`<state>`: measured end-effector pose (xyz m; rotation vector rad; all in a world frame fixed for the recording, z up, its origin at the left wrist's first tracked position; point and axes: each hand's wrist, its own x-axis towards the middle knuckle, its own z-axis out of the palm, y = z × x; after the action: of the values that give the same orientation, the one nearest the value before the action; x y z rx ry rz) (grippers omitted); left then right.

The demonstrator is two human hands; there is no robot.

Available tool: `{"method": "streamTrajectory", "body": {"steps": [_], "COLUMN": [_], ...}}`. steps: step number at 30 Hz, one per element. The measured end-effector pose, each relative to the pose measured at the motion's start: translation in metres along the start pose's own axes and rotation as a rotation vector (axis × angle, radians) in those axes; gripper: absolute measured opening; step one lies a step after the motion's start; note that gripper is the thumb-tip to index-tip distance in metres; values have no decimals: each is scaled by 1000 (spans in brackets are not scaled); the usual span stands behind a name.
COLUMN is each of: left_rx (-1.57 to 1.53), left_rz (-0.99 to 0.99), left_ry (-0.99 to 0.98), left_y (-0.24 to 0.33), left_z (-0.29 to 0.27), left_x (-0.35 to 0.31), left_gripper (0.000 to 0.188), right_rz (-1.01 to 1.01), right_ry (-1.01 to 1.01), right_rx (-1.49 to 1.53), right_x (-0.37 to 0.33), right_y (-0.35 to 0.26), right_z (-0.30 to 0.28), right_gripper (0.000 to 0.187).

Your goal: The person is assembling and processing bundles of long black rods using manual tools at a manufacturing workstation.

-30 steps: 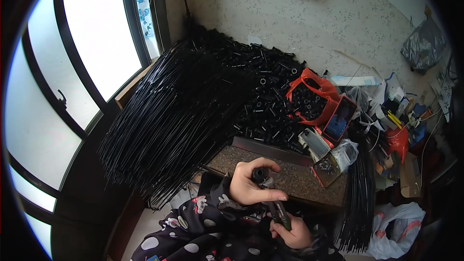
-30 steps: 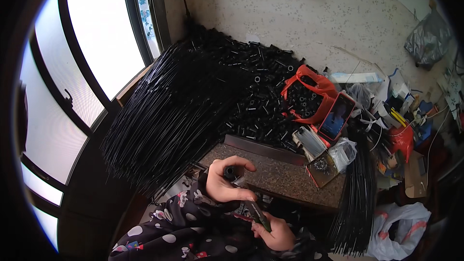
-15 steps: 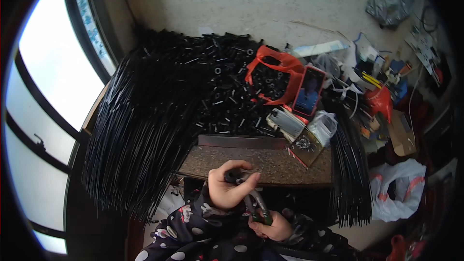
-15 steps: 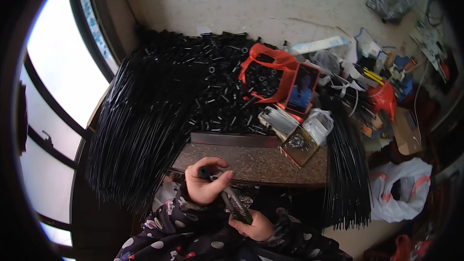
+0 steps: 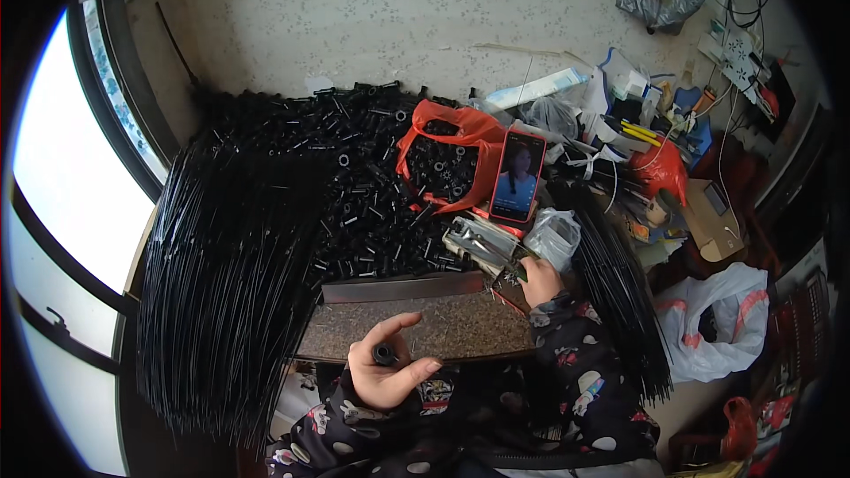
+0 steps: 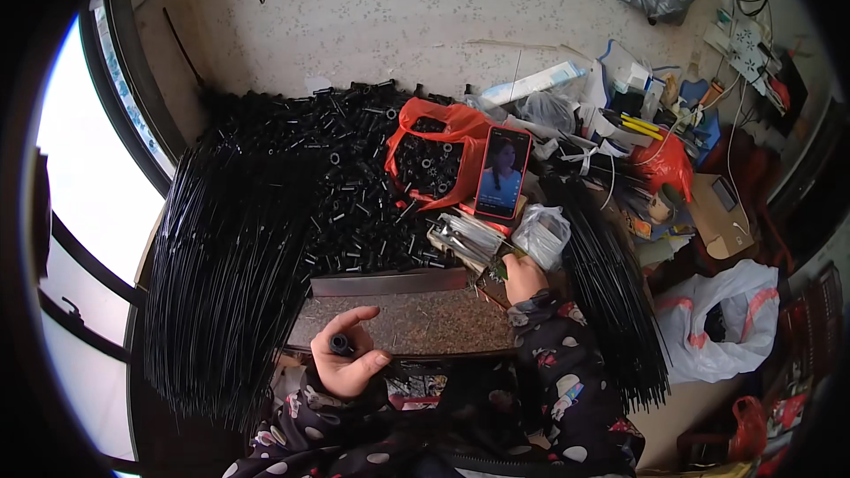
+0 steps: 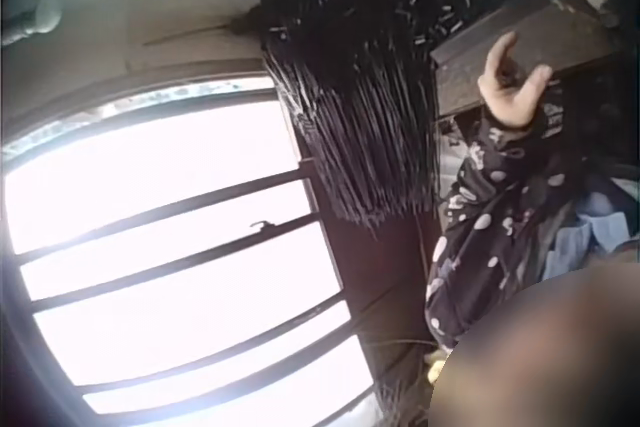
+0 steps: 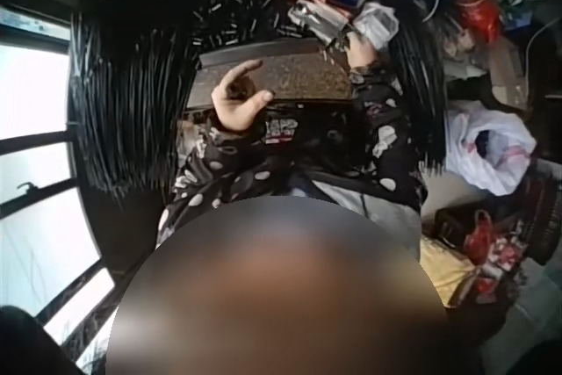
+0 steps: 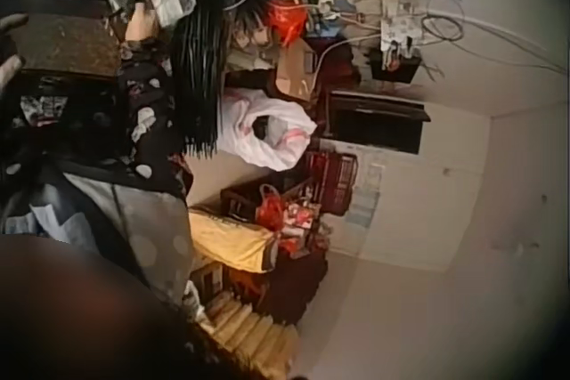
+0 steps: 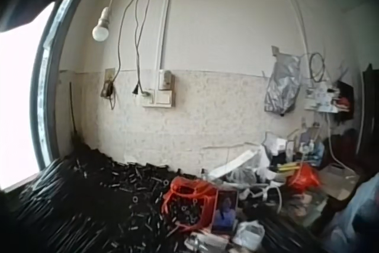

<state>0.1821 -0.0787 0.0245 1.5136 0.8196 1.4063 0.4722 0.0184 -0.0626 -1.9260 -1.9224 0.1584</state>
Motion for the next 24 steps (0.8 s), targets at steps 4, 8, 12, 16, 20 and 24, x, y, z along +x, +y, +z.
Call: {"method": "streamTrajectory", "body": {"steps": [4,8,12,16,20,24], "left_rx": [-11,37,50,21,-25,-5], "left_rz": [-5,-35,-59,27,65,51], "left_ry": [-16,-71,-171,-63,9,6], "left_y": [0,4,1,10,15,25], "left_z": [1,0,5,28,23,11], "left_x": [3,1,-3,-1,-11,-23], "left_gripper": [51,50,51,54,57,60], "right_rz": [-23,-122,162,66,12,-23], "right_ry": [-90,87,38,-115,16,-50], "right_rx": [-83,-102,1172,1755,1649,1614], "right_x": [0,-5,-42,-99,-120,-127], "right_y": [0,7,-68,-162,-189,-201], "right_z": [1,8,-16,-60,-58,-64], "right_gripper": [30,25,21,22,26,27]}}
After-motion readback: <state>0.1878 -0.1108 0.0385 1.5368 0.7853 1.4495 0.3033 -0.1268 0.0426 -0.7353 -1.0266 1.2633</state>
